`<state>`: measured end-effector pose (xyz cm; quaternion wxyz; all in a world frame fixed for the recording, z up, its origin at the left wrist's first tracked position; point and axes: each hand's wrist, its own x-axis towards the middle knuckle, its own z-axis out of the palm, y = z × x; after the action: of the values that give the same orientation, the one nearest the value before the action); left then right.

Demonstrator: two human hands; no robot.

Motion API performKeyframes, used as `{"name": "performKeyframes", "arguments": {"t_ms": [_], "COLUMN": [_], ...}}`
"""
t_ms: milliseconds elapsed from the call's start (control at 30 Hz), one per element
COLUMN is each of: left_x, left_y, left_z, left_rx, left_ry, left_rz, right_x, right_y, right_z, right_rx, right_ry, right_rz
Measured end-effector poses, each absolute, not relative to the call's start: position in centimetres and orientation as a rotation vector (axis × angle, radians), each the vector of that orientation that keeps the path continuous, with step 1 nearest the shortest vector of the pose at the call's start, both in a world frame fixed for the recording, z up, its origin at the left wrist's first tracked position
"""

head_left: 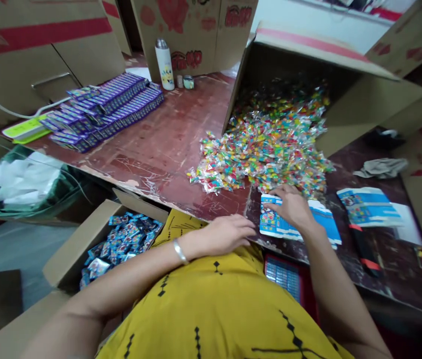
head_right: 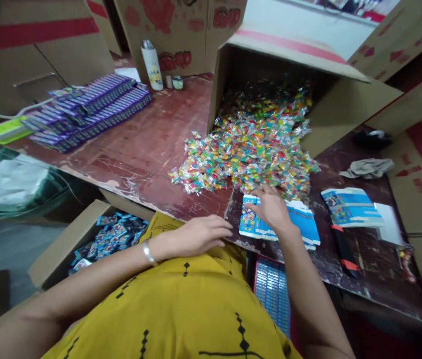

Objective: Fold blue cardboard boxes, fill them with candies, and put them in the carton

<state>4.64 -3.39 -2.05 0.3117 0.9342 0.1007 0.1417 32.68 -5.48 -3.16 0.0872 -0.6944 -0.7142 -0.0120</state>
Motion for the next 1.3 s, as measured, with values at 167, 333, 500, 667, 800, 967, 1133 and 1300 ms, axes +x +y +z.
{"name": "performKeyframes", "arguments": {"t_ms": [167,333,500,667,800,967,1133,1300], "left_x": [8.7,8.4,7.8,6.6,6.1,5.8,5.3,4.2], "left_y": [-4.7,-3.7,-2.5,-1.5,-0.6,0.8,1.8,2.0], "left_z": [-3.6,-2.0,-0.7,-0.5,-1.1,-2.4,-2.7,-2.2], "left_rx": [2.625,2.384,2.477,2.590,2.470,1.838,1.154,0.911], "left_ry": [0.188,0.632,0.877,0.975,0.936,0.797,0.608,0.536], "left_rz": [0.333,0.666,0.909,0.861,0.806,0.758,0.602,0.640], "right_x": [32.5,29.9,26.4,25.6,25.5,25.2,26.7,28.0], "right_y": [-6.2,-6.0,-4.9,-4.3,-3.9,-4.0,-4.9,-5.8], "right_z": [-2.0,0.3,1.7,2.0,1.9,1.9,0.9,0.1], "right_rx": [-1.923,-1.774,-1.624,-1.603,-1.572,-1.566,-1.630,-1.825], "right_ry": [-1.926,-1.382,-1.198,-1.206,-1.214,-1.473,-1.771,-1.951], "right_rz": [0.038,0.427,0.675,0.761,0.832,0.751,0.576,0.243]}}
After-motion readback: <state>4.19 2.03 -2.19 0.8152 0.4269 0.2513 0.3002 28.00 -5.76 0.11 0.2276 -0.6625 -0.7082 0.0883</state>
